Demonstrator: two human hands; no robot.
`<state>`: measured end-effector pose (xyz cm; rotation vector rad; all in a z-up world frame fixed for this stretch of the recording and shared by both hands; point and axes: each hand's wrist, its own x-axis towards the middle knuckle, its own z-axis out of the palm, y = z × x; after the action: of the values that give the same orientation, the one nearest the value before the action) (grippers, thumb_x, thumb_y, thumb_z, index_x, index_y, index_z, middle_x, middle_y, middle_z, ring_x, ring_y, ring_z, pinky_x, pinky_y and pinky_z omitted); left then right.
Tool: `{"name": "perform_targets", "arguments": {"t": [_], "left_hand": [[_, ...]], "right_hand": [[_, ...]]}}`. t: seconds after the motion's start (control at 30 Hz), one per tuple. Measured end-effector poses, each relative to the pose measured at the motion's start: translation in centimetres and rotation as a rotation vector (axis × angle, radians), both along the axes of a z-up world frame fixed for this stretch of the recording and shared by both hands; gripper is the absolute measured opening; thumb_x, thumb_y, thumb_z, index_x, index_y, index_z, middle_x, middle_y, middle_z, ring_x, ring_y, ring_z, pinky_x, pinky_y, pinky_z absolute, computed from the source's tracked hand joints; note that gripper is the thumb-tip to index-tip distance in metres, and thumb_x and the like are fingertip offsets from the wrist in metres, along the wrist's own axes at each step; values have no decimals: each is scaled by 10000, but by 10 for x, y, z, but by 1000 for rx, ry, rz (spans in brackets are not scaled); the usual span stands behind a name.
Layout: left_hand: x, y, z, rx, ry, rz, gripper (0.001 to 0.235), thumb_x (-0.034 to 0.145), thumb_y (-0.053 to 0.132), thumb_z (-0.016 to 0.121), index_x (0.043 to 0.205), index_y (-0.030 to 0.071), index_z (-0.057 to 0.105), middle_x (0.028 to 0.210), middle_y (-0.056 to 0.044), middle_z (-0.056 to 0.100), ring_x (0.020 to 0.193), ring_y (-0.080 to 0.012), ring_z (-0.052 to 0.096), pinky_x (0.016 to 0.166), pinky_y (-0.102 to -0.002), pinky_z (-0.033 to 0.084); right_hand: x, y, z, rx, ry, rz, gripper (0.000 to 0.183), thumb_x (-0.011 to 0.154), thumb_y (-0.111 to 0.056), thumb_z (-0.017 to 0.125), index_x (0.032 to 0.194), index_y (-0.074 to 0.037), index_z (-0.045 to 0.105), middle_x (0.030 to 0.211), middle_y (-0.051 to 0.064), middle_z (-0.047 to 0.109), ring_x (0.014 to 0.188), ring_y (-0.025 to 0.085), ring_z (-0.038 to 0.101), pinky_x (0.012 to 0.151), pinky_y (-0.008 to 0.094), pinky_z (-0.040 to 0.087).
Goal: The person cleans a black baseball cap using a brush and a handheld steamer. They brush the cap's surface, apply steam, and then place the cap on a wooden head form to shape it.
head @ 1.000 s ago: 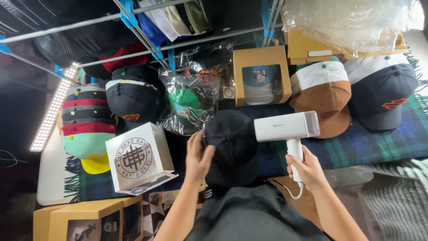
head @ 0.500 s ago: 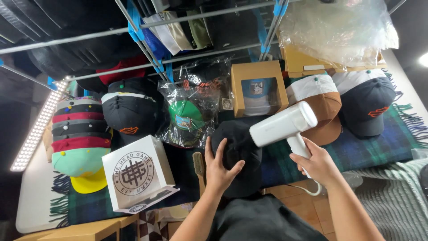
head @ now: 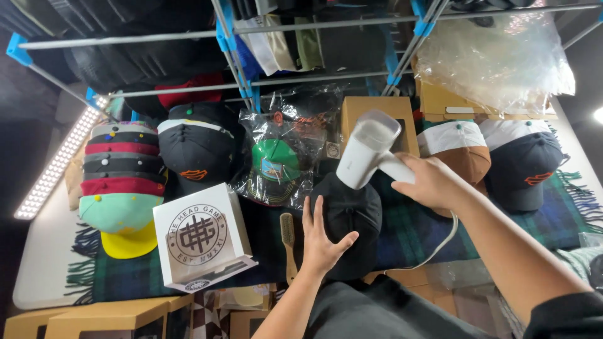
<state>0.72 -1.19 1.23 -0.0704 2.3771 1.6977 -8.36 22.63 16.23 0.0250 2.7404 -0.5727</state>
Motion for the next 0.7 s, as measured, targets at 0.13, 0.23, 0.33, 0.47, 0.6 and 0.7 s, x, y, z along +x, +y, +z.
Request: {"name": "perform_targets", "arguments": {"t": [0.13, 0.23, 0.33, 0.47, 0.6, 0.7], "left_hand": [[12, -15, -9, 54, -85, -4, 1235, 711, 578, 831, 1650, 277, 89, 1698, -186, -15, 1535, -467, 145, 1202, -617, 302], [23, -26, -28, 153, -125, 21, 1111, 829, 577, 726, 1653, 257, 54, 1697, -205, 17, 1519, -491, 171, 1194, -648, 290], [33, -32, -39, 210, -187, 86, 864, 976, 579, 525, 1655, 258, 97, 1695, -194, 58, 1520, -472, 180, 1200, -632, 290], [37, -42, -22, 382, -495, 166, 882, 883, 685, 357, 1636, 287, 128, 1722, -22, 141, 1590, -227, 141, 1272, -444, 144], [45, -43, -37, 721, -621, 291, 912, 840, 691, 433, 1611, 226, 289, 1695, -4, 284, 1560, -177, 274, 1269, -398, 254], [44, -45, -41, 800, -678, 303, 811, 899, 662, 353, 1612, 279, 302, 1676, 10, 351, 1551, -191, 310, 1256, -453, 265]], "right_hand": [[-25, -13, 6, 60, -122, 107, 713, 811, -396, 758, 1473, -184, 599, 1217, 211, 752, 1105, 401, 728, 962, 493, 587], [-30, -41, 17, 129, -117, 200, 706, 815, -443, 731, 1480, -256, 588, 1262, 213, 726, 1167, 420, 686, 1010, 508, 556], [-37, -64, 25, 150, -79, 284, 665, 830, -399, 723, 1451, -189, 616, 1171, 225, 754, 1111, 418, 708, 964, 500, 569], [-46, -90, 12, 274, -225, 467, 623, 859, -384, 676, 1461, -317, 529, 1143, 80, 745, 1017, 277, 708, 857, 403, 522], [-52, -118, 12, 397, -234, 635, 563, 842, -385, 626, 1393, -308, 538, 1108, 95, 737, 997, 300, 696, 814, 438, 517], [-47, -148, 18, 419, -258, 714, 423, 869, -348, 594, 1285, -277, 562, 1072, 59, 722, 944, 272, 688, 742, 425, 525]]}}
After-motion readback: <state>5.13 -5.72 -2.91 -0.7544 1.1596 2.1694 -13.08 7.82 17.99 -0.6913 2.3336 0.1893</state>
